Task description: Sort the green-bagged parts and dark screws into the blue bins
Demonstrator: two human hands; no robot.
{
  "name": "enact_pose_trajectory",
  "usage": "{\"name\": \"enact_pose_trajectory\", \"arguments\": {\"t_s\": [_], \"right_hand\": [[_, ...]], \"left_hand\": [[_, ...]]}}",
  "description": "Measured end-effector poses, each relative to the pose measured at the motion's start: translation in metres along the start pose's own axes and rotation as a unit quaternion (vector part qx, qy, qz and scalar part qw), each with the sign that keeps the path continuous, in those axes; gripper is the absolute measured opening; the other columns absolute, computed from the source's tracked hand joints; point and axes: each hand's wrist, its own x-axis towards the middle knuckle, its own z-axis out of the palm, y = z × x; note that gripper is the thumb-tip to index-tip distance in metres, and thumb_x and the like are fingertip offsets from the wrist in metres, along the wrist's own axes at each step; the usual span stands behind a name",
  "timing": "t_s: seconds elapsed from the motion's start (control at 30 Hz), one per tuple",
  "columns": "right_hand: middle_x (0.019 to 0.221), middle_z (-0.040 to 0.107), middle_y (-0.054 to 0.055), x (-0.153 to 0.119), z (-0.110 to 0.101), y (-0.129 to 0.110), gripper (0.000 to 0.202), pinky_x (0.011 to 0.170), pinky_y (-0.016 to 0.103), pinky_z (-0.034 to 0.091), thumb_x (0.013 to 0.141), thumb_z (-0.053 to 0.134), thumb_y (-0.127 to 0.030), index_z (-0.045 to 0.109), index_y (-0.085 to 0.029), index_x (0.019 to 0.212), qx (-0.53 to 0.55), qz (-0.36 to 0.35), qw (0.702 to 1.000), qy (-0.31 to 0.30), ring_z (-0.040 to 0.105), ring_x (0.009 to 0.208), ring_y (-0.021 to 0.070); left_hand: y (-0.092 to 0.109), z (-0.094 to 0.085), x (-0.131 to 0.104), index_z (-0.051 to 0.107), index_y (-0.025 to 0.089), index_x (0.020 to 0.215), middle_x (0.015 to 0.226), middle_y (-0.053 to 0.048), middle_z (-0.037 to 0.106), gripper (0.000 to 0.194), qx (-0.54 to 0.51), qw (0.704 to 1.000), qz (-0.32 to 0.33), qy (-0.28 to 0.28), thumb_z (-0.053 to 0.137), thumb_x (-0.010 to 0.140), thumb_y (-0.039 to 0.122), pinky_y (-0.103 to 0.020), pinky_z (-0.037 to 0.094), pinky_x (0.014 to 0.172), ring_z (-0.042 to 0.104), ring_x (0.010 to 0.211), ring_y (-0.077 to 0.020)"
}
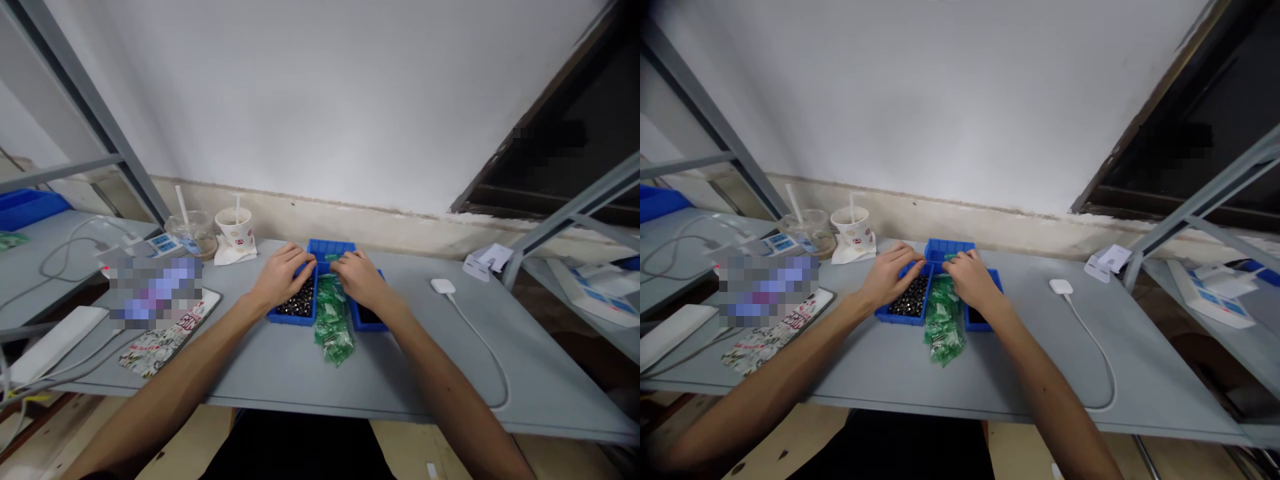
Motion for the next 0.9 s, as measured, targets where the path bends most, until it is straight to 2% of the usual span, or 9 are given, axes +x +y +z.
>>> {"name": "enact_pose_trajectory", "arguments": {"t_s": [0.17,0.27,0.33,0.47,0.53,0.6,0.67,0.77,0.9], "right_hand": [[0.092,0.074,0.005,-0.009,-0.018,0.008,0.017,0.089,0.036,0.04,0.089,0.058,-0.005,0.068,-0.019,0.092,0.144,0.054,0.98,0.127,0.064,0.091,0.0213],[0.086,0.073,0.001,-0.009,-0.03,0.005,0.013,0.084,0.033,0.046,0.086,0.063,-0.008,0.069,-0.02,0.087,0.282,0.077,0.938,0.189,0.065,0.081,0.0178],[0.085,0.073,0.001,-0.005,-0.035,0.007,0.009,0.081,0.03,0.05,0.086,0.066,-0.013,0.071,-0.02,0.087,0.364,0.078,0.908,0.191,0.067,0.08,0.0167],[0.096,0.077,0.004,0.017,-0.032,0.025,0.013,0.086,0.031,0.053,0.092,0.061,-0.02,0.073,-0.019,0.099,0.43,0.061,0.896,0.091,0.071,0.09,0.0182],[0.101,0.077,0.007,0.032,-0.024,0.036,0.025,0.089,0.031,0.052,0.096,0.05,-0.013,0.074,-0.017,0.103,0.36,0.087,0.928,0.034,0.071,0.095,0.0187],[0.114,0.076,0.01,0.048,-0.014,0.042,0.035,0.093,0.03,0.049,0.093,0.045,-0.004,0.075,-0.016,0.107,0.252,0.094,0.961,-0.065,0.069,0.103,0.0197],[0.114,0.077,0.01,0.061,-0.005,0.042,0.038,0.088,0.026,0.049,0.086,0.049,0.002,0.077,-0.016,0.104,0.222,0.083,0.963,-0.13,0.07,0.1,0.02],[0.101,0.079,0.009,0.074,0.005,0.037,0.035,0.072,0.024,0.048,0.082,0.053,0.002,0.079,-0.017,0.096,0.209,0.081,0.956,-0.187,0.07,0.085,0.0194],[0.095,0.079,0.01,0.079,0.012,0.037,0.034,0.066,0.024,0.044,0.082,0.053,0.0,0.079,-0.018,0.096,0.182,0.094,0.953,-0.223,0.068,0.078,0.0196]], "left_hand": [[0.0,0.002,0.0,0.064,0.017,0.122,0.111,-0.009,0.071,0.027,-0.015,1.0,0.011,-0.022,0.058,0.101,0.032,-0.041,0.052,0.094,0.06,0.104,-0.0228],[-0.001,0.004,-0.001,0.062,0.017,0.126,0.115,-0.01,0.071,0.034,0.001,0.999,0.031,-0.031,0.063,0.099,0.036,-0.042,0.052,0.097,0.059,0.108,-0.0244],[-0.001,0.004,-0.002,0.065,0.017,0.119,0.109,-0.009,0.072,0.025,0.007,0.999,0.031,-0.021,0.061,0.1,0.032,-0.042,0.052,0.096,0.06,0.105,-0.024],[-0.004,0.004,-0.002,0.068,0.017,0.104,0.096,-0.007,0.072,0.015,0.009,1.0,-0.014,0.012,0.056,0.102,0.027,-0.038,0.052,0.089,0.062,0.096,-0.0226],[-0.007,0.005,-0.003,0.067,0.019,0.104,0.095,-0.007,0.071,0.015,0.016,0.999,-0.038,0.019,0.056,0.102,0.029,-0.037,0.052,0.086,0.064,0.093,-0.0224],[-0.011,0.008,-0.005,0.064,0.02,0.109,0.093,-0.005,0.071,0.015,0.021,0.997,-0.068,0.025,0.059,0.101,0.031,-0.037,0.052,0.085,0.065,0.091,-0.0222],[-0.014,0.01,-0.007,0.059,0.02,0.115,0.091,-0.004,0.071,0.021,0.016,0.994,-0.103,0.035,0.063,0.098,0.033,-0.036,0.053,0.083,0.067,0.088,-0.022],[-0.016,0.012,-0.009,0.055,0.021,0.112,0.091,-0.003,0.069,0.024,0.009,0.99,-0.131,0.041,0.064,0.097,0.036,-0.034,0.052,0.08,0.068,0.087,-0.0218],[-0.014,0.009,-0.007,0.058,0.022,0.106,0.095,-0.004,0.069,0.013,0.009,0.997,-0.08,-0.003,0.056,0.102,0.033,-0.034,0.052,0.084,0.066,0.091,-0.0208]]}}
